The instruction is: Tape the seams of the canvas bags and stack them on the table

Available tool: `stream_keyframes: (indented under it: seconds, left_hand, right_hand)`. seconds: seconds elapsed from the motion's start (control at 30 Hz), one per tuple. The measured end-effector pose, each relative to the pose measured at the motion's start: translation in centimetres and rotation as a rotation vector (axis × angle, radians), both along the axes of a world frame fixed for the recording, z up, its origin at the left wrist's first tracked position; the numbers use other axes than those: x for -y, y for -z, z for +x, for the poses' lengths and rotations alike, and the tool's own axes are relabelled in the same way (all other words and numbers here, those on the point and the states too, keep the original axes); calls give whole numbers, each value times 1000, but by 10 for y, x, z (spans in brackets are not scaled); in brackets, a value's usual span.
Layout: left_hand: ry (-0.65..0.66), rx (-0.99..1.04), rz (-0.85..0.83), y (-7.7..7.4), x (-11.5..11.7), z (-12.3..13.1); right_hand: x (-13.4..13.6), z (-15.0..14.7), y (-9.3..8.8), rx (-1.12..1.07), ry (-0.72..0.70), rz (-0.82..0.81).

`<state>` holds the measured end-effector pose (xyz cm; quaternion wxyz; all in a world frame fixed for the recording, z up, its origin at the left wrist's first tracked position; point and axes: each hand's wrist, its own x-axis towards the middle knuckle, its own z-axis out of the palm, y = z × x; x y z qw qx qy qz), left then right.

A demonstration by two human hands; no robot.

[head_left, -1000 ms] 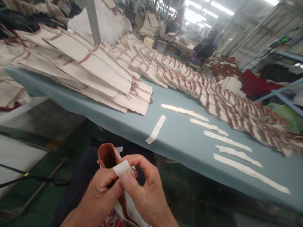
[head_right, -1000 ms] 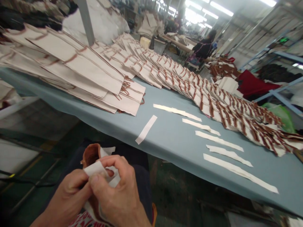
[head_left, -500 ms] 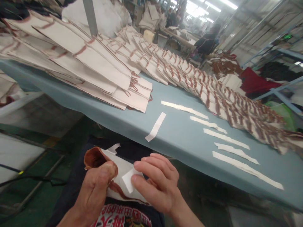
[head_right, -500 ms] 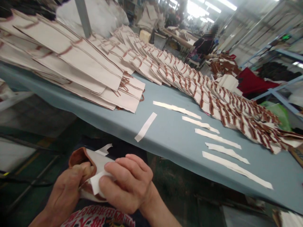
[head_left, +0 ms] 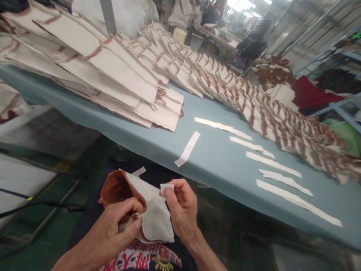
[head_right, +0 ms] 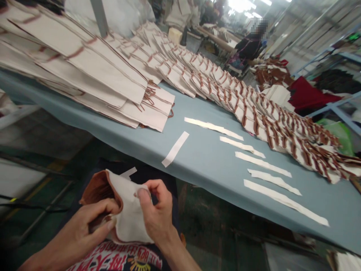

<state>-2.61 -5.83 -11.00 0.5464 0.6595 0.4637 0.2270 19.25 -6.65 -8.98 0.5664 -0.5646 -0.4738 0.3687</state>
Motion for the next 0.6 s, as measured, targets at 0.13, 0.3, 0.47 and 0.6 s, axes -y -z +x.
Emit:
stream_keyframes:
  seconds: [0.13, 0.3, 0.47, 0.6]
  left_hand:
    - [-11, -49, -145, 4, -5, -8]
    - [-99, -25, -268, 4, -20, -13]
    - [-131, 87, -299, -40, -42, -3]
    - [-178, 216, -336, -72, -53, 11]
  right_hand:
    - [7, 4, 10, -367, -67, -267]
    - [18, 11, -3, -528, -180, -396]
    - [30, 8, -49, -336, -325, -446]
    - [16, 6, -84, 9, -260, -359]
